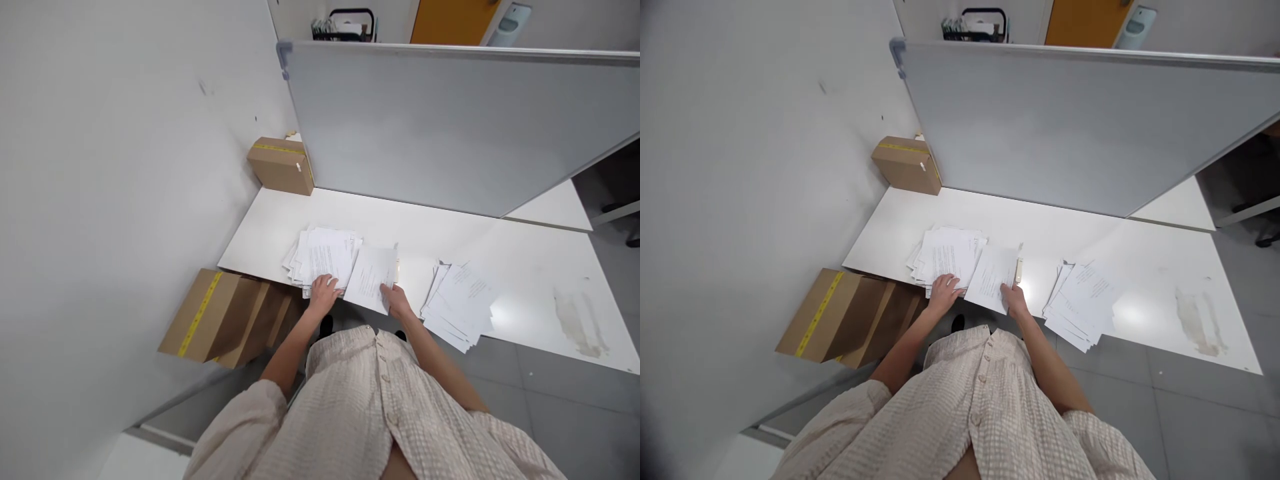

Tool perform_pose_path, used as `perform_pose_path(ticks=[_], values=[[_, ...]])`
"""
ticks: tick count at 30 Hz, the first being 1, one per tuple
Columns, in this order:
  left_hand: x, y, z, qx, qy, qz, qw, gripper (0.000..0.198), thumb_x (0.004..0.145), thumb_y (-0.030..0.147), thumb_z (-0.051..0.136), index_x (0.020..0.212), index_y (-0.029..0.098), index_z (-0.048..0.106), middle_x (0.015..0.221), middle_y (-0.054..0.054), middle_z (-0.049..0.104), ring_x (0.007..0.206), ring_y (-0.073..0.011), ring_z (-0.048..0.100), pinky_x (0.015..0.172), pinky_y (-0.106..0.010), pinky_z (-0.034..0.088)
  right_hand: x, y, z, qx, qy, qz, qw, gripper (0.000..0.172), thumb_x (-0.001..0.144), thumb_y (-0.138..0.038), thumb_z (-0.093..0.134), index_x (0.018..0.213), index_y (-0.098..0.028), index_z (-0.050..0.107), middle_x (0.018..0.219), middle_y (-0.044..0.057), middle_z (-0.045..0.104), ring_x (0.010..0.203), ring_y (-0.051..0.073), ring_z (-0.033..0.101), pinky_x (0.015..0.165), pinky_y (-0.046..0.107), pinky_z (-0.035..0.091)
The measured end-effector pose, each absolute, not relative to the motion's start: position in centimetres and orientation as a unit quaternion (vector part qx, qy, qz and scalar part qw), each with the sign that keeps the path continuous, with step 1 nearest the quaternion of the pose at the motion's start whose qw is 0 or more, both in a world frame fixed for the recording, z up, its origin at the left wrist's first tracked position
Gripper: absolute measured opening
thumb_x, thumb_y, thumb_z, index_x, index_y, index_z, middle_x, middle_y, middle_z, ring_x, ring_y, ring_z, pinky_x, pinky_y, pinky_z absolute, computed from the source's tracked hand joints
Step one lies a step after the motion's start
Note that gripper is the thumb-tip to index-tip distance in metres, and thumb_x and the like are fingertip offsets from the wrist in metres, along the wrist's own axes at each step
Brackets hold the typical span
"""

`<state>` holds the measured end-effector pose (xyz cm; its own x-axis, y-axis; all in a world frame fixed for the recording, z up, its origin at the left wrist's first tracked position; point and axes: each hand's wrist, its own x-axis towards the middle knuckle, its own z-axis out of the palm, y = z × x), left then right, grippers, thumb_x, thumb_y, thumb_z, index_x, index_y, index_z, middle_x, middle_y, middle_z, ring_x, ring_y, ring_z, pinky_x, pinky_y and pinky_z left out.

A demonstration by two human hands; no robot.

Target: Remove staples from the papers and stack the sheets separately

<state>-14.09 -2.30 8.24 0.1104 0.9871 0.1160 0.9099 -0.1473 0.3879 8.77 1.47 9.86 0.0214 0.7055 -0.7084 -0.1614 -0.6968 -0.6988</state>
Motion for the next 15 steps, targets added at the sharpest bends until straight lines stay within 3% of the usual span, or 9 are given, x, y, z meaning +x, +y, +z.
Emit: perform_pose_path(ticks=[4,9,15], values=[[-16.0,-0.9,7.7,0.742,0.649,0.116,0.124,0.027,0.076,0.029,0.061,0.101,0.021,0.058,0.108,-0.011,0.052,0.104,-0.0267,0.045,0.086,-0.041,0.039,9.8,1.0,9.9,-0.644,-0.207,0.651,0.344,0.014,0.077,-0.019,0.054,0.089,-0.015,0.059,0.081,0.01,0.07,0.076,0.021,0.066,0.064,0.031,0.055],[-16.5,-0.1,8.3,0.725,0.623,0.176,0.235,0.015,0.081,0.026,0.051,0.088,0.02,0.063,0.097,-0.007,0.058,0.097,-0.0215,0.049,0.09,-0.038,0.037,9.7,0.7,10.6,-0.638,-0.202,0.655,0.351,0.012,0.077,-0.019,0.055,0.086,-0.015,0.06,0.084,0.01,0.07,0.076,0.022,0.066,0.064,0.032,0.055],[-16.4,0.8,8.5,0.653,0.679,0.201,0.27,0.018,0.077,0.026,0.051,0.066,0.019,0.063,0.075,-0.005,0.062,0.078,-0.0182,0.056,0.076,-0.032,0.043,9.8,0.6,11.4,-0.634,-0.204,0.659,0.35,0.011,0.076,-0.022,0.057,0.084,-0.016,0.062,0.089,0.01,0.069,0.076,0.022,0.065,0.063,0.031,0.055]])
